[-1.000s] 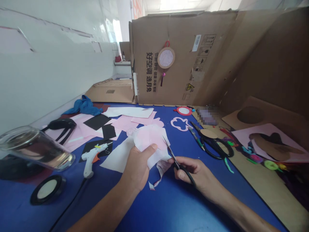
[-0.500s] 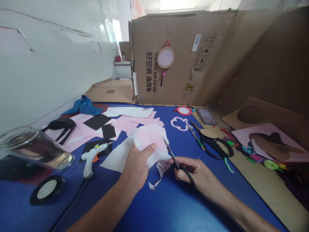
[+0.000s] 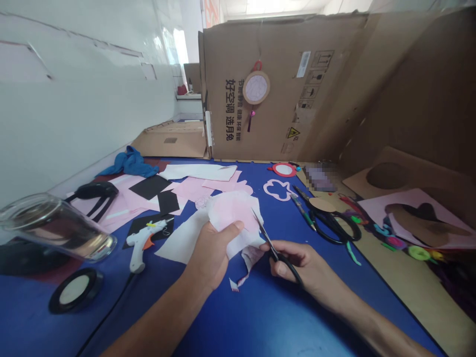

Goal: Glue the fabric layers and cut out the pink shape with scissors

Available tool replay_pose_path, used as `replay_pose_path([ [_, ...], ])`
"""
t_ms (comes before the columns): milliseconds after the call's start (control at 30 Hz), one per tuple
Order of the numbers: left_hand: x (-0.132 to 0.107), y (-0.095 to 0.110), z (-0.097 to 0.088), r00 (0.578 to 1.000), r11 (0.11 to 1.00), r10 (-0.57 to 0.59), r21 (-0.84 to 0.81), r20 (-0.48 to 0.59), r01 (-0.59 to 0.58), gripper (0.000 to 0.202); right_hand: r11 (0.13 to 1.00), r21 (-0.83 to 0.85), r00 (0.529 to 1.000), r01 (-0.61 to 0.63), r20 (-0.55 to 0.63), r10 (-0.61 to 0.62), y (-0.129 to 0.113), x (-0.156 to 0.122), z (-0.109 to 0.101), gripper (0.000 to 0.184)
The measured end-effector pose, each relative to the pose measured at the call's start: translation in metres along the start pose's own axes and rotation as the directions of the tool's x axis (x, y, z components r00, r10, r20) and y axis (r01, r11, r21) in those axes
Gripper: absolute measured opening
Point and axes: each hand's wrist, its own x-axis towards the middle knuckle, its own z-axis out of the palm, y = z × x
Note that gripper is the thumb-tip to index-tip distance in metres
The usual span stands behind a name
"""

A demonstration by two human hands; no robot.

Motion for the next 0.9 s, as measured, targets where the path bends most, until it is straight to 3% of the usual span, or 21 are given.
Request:
replay_pose_path([
  [900,0.0027,0.0056,-0.0014,1.000,1.000,-0.021,0.012,0.022,0.021,0.049,0.999,-0.042,1.000,0.001,-0.002,-0.001,-0.0018,-0.0016,-0.0016,0.049],
])
